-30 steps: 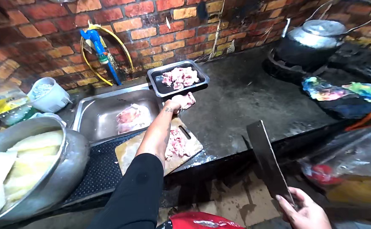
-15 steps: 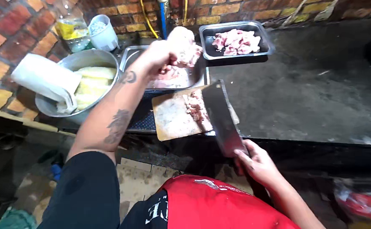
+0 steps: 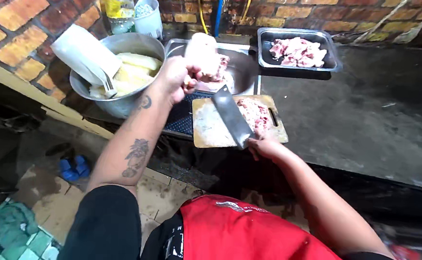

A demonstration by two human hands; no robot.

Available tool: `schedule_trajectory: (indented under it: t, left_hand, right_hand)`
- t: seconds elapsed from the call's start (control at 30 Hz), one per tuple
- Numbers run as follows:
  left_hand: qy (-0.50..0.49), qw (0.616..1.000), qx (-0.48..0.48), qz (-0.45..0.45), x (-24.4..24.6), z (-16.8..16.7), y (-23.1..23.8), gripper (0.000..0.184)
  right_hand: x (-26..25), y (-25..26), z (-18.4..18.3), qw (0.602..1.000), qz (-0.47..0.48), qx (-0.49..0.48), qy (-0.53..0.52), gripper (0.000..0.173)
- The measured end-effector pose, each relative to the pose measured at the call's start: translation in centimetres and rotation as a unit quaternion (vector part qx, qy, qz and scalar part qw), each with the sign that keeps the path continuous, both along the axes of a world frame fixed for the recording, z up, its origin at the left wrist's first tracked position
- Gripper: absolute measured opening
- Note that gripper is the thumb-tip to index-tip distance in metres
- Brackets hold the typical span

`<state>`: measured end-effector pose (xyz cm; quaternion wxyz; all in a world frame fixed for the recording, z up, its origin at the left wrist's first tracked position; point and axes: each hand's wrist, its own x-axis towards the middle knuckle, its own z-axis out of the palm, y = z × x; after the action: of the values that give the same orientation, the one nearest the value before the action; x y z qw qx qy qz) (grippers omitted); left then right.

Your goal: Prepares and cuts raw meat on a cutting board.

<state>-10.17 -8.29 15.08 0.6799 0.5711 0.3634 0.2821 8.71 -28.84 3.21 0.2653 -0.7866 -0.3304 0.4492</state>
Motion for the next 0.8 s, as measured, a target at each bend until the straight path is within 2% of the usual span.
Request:
schedule_trajectory:
  t: [0.07, 0.13, 0.23, 0.3, 0.4, 0.57, 0.67, 0.8]
  left_hand:
    - [-0.054, 0.996, -0.073, -0.022, 1.2, -3.0, -0.9, 0.020]
    - [-0.045, 0.989, -0.136, -0.026, 2.0, -7.0, -2.1, 0.020]
    - [0.079, 0.985, -0.154, -0.023, 1.7, -12.7, -3.9, 0.013]
    - [0.128, 0.981, -0.142, -0.024, 0.4, -15.2, -4.9, 0.024]
    - [0.127, 0.982, -0.142, -0.011, -0.8, -15.6, -5.5, 0.033]
    - [0.129, 0.985, -0.110, -0.014, -1.4, -15.6, -6.5, 0.020]
    - [0.134, 0.986, -0.091, -0.022, -1.9, -15.6, -6.6, 0.018]
    - [0.140, 0.986, -0.078, -0.037, -2.3, -15.7, -6.3, 0.020]
  right_hand:
    - [1.6, 0.1, 0.1, 0.999, -0.042, -0.002, -0.027, 0.038]
    - [2.1, 0.2, 0.1, 0.997, -0.069, -0.005, -0.035, 0.036]
    - [1.6, 0.5, 0.1, 0.996, -0.066, -0.013, -0.060, 0.039]
    - [0.9, 0.4, 0.2, 0.993, -0.048, -0.014, -0.103, 0.036]
    - [-0.7, -0.2, 0.9, 0.985, -0.017, 0.018, -0.171, 0.034]
    - [-3.8, 0.0, 1.5, 0.957, 0.021, 0.087, -0.276, 0.034]
    - [-5.4, 1.1, 1.7, 0.943, 0.052, 0.051, -0.323, 0.031]
    - [-6.1, 1.7, 0.8, 0.945, 0.081, -0.013, -0.317, 0.035]
